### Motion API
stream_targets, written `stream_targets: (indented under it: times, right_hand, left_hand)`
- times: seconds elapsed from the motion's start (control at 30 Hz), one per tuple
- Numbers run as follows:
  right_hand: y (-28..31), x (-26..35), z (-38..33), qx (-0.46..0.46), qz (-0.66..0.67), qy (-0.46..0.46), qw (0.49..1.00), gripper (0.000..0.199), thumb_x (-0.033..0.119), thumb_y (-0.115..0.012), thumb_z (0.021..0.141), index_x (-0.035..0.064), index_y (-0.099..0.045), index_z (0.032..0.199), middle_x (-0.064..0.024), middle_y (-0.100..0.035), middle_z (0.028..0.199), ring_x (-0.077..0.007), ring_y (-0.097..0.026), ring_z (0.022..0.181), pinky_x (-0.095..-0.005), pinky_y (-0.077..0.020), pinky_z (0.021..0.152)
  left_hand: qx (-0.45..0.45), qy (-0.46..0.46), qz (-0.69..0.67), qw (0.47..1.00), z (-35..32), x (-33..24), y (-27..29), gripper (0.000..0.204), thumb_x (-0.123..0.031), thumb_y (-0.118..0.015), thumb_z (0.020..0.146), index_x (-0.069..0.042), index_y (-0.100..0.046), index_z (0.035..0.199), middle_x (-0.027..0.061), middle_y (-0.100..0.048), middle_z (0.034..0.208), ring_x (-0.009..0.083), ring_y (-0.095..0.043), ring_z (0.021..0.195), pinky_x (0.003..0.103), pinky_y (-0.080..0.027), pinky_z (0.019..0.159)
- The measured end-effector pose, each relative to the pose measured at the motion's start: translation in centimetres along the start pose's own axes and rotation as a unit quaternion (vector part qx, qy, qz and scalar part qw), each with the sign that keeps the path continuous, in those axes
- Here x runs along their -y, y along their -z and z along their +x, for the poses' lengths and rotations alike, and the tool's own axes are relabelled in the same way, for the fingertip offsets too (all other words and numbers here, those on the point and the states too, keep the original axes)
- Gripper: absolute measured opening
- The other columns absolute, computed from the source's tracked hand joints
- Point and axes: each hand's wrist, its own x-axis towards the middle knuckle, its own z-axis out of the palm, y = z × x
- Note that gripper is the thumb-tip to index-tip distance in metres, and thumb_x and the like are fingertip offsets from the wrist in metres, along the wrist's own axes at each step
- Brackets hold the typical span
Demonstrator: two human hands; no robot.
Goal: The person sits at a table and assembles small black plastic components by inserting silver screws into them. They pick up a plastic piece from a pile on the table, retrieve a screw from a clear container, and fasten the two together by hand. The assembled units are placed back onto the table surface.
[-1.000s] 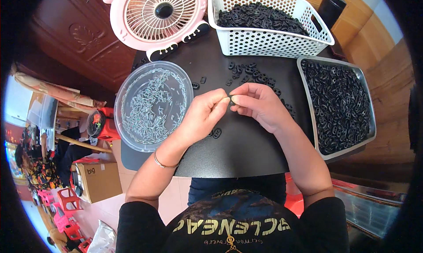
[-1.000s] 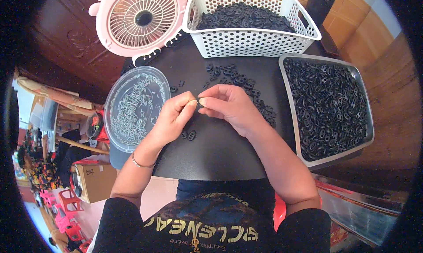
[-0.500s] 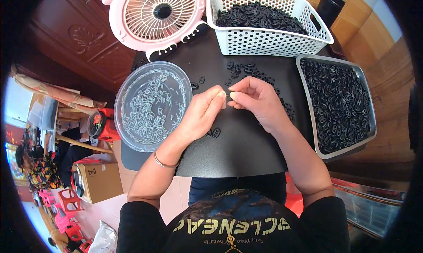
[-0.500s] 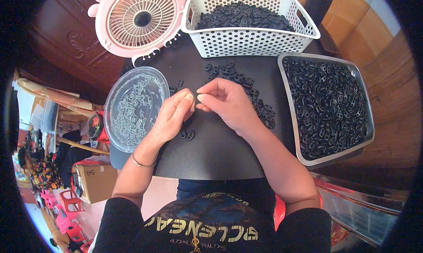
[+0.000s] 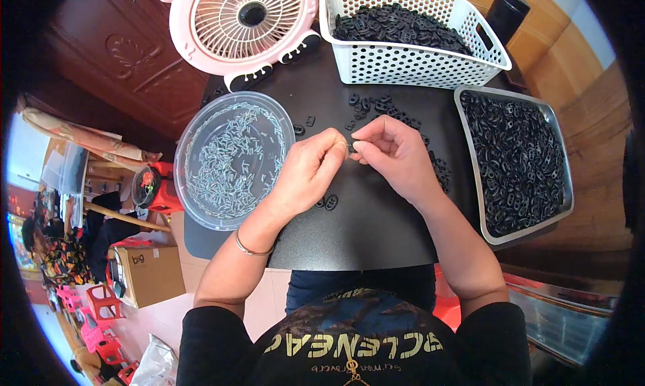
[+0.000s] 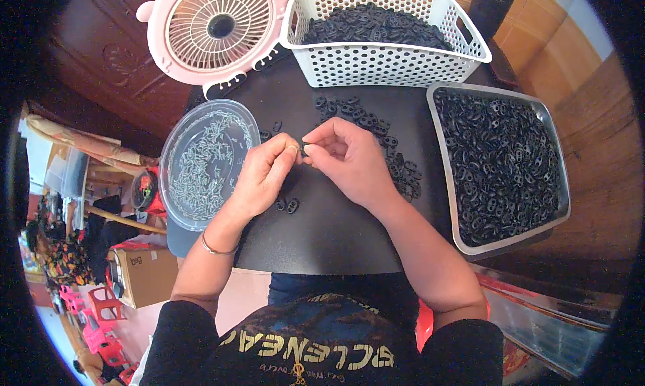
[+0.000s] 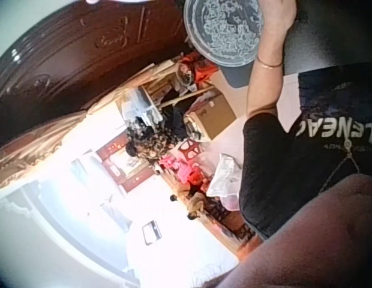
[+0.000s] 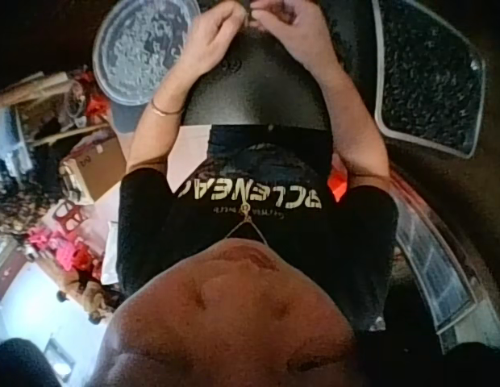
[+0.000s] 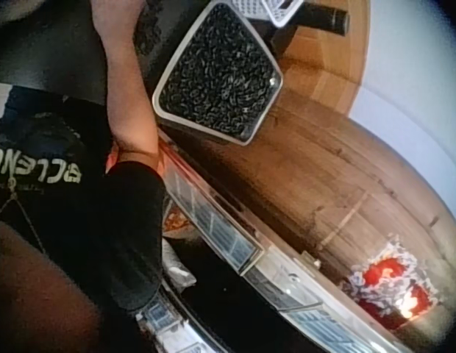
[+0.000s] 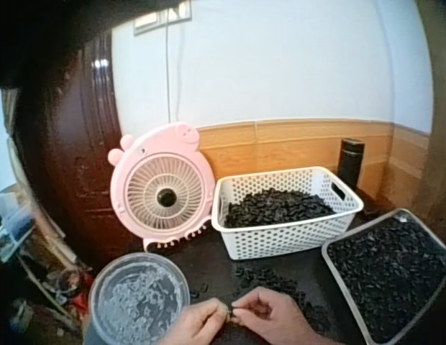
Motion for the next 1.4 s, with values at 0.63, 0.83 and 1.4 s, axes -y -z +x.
stream_targets:
  times: [0.63,0.83,1.4]
  right_hand:
    - [-0.2,-0.1,-0.2,-0.049,-0.102,0.025,0.993,0.014,0.001,-0.060,0.076,0.0001,-0.062,0.090,-0.0062,-0.064,0.081,-0.0092,-0.061,0.073,-0.0217,-0.0497,0.068]
    - [-0.2,-0.3,-0.2,-0.046,-0.095,0.028,0.994,0.016,0.000,-0.060,0.076,0.0005,-0.063,0.092,-0.0054,-0.064,0.082,-0.0090,-0.061,0.074,-0.0213,-0.0496,0.068]
    - [-0.7,-1.2,-0.3,-0.081,-0.174,0.116,0.975,0.017,-0.002,-0.060,0.073,0.0025,-0.066,0.089,-0.0089,-0.065,0.082,-0.0101,-0.062,0.067,-0.0208,-0.0506,0.061]
  left_hand:
    - [-0.013,-0.041,0.063,0.997,-0.2,0.0,-0.3,0.015,-0.010,-0.045,0.087,0.000,-0.048,0.075,0.0097,-0.047,0.061,0.0178,-0.044,0.054,0.029,-0.038,0.052]
    - [-0.007,-0.035,0.070,0.997,-0.2,-0.2,-0.1,0.014,-0.010,-0.046,0.086,0.000,-0.047,0.077,0.0128,-0.047,0.064,0.0245,-0.046,0.058,0.033,-0.038,0.054]
    - [-0.026,-0.050,0.057,0.997,-0.2,0.6,-0.9,0.012,-0.008,-0.046,0.086,0.001,-0.048,0.078,0.0110,-0.044,0.061,0.0175,-0.040,0.053,0.028,-0.036,0.050]
